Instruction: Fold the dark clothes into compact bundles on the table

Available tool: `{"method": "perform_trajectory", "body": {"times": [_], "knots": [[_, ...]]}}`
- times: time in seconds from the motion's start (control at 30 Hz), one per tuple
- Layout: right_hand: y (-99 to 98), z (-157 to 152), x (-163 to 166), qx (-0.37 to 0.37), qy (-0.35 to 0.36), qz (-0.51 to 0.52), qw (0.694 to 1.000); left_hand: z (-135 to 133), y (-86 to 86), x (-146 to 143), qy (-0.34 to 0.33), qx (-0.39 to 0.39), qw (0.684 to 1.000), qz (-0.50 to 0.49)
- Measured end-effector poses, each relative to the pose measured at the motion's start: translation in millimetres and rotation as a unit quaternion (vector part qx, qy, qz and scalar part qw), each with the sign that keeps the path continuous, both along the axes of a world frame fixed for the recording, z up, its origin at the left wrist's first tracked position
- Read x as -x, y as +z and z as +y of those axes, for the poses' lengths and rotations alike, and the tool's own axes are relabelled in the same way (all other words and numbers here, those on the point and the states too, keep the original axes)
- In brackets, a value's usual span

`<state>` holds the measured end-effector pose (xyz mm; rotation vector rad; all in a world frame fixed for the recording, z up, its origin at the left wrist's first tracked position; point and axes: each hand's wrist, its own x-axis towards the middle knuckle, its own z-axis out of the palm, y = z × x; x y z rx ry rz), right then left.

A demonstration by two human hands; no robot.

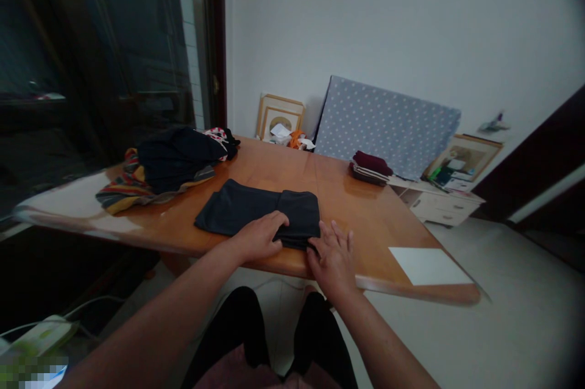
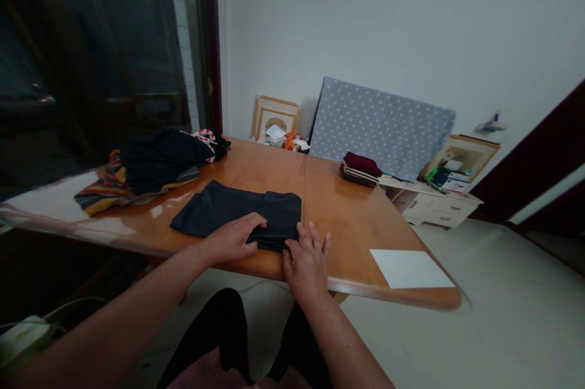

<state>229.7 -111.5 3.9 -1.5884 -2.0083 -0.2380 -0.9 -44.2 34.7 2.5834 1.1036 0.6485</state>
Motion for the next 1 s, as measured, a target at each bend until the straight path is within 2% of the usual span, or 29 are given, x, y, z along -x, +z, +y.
{"method": "perform_trajectory", "body": {"times": [0.2,0.4,0.57,0.77,0.87,1.0], "knots": [[5.8,1,0,-0.022,-0.010,-0.028,0.999,8,-6.1,-2,0.004,-0.002,1.000,-0.029],[4.0,1,-8,-0.047,0.025,-0.041,0.998,7,-9.4,8,-0.002,0.014,0.999,-0.040],[-1.1,0,-19,-0.026,0.051,-0.009,0.998,4,-7.4,13,-0.002,0.034,0.998,-0.048],[-4.0,4,-38,-0.033,0.015,0.058,0.998,6,-6.7,12,-0.023,0.032,0.995,-0.090],[-3.6,3,-36,-0.035,0.033,0.058,0.997,7,-8.1,10,-0.028,0.024,0.994,-0.102],[-2.9,-2,-27,0.000,0.066,0.035,0.997,4,-6.7,11,-0.029,-0.009,0.996,-0.078]]}}
